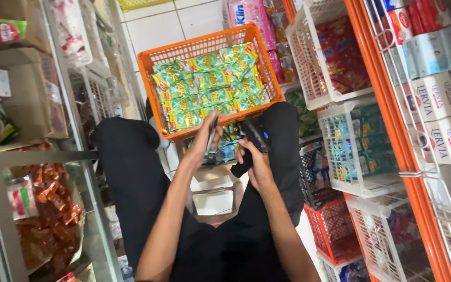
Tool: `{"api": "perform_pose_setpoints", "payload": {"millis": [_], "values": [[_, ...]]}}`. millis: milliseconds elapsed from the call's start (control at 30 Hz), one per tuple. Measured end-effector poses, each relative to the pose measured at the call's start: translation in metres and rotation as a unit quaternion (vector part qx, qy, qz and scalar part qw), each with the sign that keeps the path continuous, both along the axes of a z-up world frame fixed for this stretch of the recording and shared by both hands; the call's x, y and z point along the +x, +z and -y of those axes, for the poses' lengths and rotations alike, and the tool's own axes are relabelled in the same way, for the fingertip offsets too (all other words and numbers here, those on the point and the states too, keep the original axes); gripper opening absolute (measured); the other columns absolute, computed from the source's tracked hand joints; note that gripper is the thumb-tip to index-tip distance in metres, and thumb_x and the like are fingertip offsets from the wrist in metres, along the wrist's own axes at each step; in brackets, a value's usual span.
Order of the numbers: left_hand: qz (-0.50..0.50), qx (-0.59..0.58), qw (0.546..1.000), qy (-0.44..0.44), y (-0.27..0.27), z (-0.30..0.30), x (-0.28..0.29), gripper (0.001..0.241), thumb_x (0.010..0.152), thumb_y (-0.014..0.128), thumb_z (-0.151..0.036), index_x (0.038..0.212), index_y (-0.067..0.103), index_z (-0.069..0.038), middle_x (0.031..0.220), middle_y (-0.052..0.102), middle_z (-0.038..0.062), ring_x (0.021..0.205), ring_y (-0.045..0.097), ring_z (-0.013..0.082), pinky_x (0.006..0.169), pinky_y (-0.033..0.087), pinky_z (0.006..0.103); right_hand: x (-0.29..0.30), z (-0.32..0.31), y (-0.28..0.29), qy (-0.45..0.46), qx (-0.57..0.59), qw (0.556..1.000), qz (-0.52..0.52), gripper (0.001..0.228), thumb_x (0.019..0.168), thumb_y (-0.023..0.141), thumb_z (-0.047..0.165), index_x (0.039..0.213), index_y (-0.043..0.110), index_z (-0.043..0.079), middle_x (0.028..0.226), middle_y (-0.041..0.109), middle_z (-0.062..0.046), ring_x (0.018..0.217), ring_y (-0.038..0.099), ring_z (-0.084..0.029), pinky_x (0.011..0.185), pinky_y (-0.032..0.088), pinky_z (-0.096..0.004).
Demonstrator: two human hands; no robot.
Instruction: The person scans individual sachets of a product by hand using a handheld barcode scanner while seated on the floor. The person picks up each sachet from a pile, scans it, and then places it into an orange plastic basket.
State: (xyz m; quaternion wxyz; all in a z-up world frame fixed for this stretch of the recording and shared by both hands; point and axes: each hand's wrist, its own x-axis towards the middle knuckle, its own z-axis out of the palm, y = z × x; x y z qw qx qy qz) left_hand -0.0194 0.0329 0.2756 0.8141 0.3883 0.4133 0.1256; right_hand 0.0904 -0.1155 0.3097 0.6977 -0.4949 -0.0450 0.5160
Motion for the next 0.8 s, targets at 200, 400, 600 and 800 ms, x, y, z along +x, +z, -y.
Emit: {"api": "perform_pose_setpoints", "payload": {"millis": [200,400,600,800], "values": [[-0.052,0.263,0.959,-0.090,-0.028,-0.053,0.098,0.061,0.096,0.053,-0.061,0.132,0.057,-0.012,0.092,0.058,0.003,0.083,0.054,0.0156,0.081,0.045,0.0317,0.006,0.002,0.006,-0.017,-0.018,1.000,0.001,0.015,0.091,0.070,0.016,0.093,0.058,0.006,0.072,0.051,-0.002,0.060,0.051,-0.014,0.062,0.042,-0.029],[-0.096,0.538,0.808,-0.218,-0.116,-0.068,0.174,0.050,0.092,0.065,-0.033,0.138,0.061,-0.015,0.117,0.054,0.020,0.111,0.053,0.0350,0.097,0.044,0.0444,0.010,0.002,0.007,-0.033,-0.028,0.999,-0.007,0.016,0.088,0.071,0.014,0.095,0.058,0.006,0.073,0.052,-0.003,0.060,0.053,-0.015,0.060,0.042,-0.029],[-0.101,0.710,0.696,-0.041,-0.080,-0.036,0.133,0.048,0.082,0.071,-0.016,0.129,0.065,-0.008,0.122,0.056,0.026,0.113,0.054,0.0432,0.094,0.042,0.0528,0.010,0.002,-0.001,-0.025,-0.026,0.999,-0.009,0.017,0.088,0.072,0.012,0.096,0.059,0.006,0.074,0.054,-0.004,0.062,0.055,-0.015,0.061,0.044,-0.028],[-0.150,0.466,0.856,-0.163,-0.069,0.054,0.004,0.024,0.099,0.061,-0.016,0.120,0.064,-0.005,0.112,0.067,0.018,0.106,0.065,0.0383,0.092,0.051,0.0493,0.011,0.003,-0.014,-0.031,-0.047,0.998,-0.031,0.013,0.088,0.070,0.013,0.093,0.061,0.006,0.071,0.054,-0.003,0.060,0.055,-0.015,0.058,0.044,-0.029]]}}
